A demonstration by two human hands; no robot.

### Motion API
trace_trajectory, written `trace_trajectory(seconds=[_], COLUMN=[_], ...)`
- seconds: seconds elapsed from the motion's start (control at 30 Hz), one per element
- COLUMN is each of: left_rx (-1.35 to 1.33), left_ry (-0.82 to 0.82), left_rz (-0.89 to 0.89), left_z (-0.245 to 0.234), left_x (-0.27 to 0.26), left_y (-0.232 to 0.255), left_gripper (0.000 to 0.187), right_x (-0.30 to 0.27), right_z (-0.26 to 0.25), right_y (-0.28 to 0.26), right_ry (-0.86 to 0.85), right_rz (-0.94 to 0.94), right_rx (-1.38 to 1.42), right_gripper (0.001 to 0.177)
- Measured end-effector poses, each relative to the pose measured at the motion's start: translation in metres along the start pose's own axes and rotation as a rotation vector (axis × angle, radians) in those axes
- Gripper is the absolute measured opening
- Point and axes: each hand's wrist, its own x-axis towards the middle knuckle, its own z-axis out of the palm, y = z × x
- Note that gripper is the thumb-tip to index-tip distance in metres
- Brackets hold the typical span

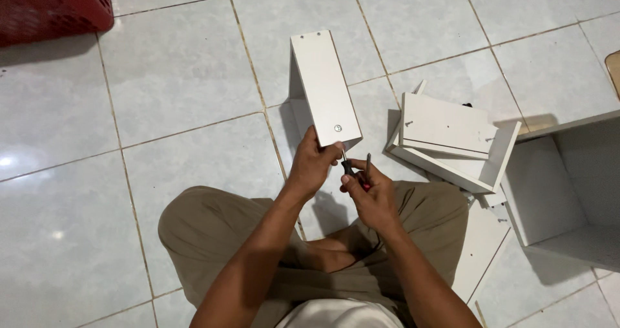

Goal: The person sits on the floor and assembles a small white wooden drawer unit. They use a screwdriver to tighten screws into pre-drilled holes on the side panels, then insert wooden dowels into the corresponding holes to join the pieces together.

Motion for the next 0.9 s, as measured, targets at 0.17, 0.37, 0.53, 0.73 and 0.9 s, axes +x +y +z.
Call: trace_trajectory(seconds=[0.17,0.37,0.53,0.73,0.9], left_rx=[-0.019,0.044,0.014,0.559,0.522], left_ry=[-0.010,-0.005,-0.011,0.215,0.189], left_rz=[-0.031,-0.024,-0.038,0.276,0.097], left_z=[-0.003,-0.002,-0.001,0.003,-0.005], left_x=[0.004,0.006,0.008,-0.002,0.005], left_y=[-0.006,-0.008,-0.006,0.021,0.041], left_gripper=[0.019,0.019,0.018,0.061,0.084], right_x=[-0.002,0.008,0.012,0.003,-0.003], right_z=[0.003,-0.001,0.002,0.005,0.014], right_y=[0.012,0.017,0.020,0.019,0.025], right_ry=[0.009,-0.056,-0.011,0.044,0.081], right_rz=[-0.047,0.186,0.050,0.022,0.058], right_rx=[0.036,0.483,0.326,0.177,0.319], right_gripper=[0.042,0.038,0.041,0.036,0.040])
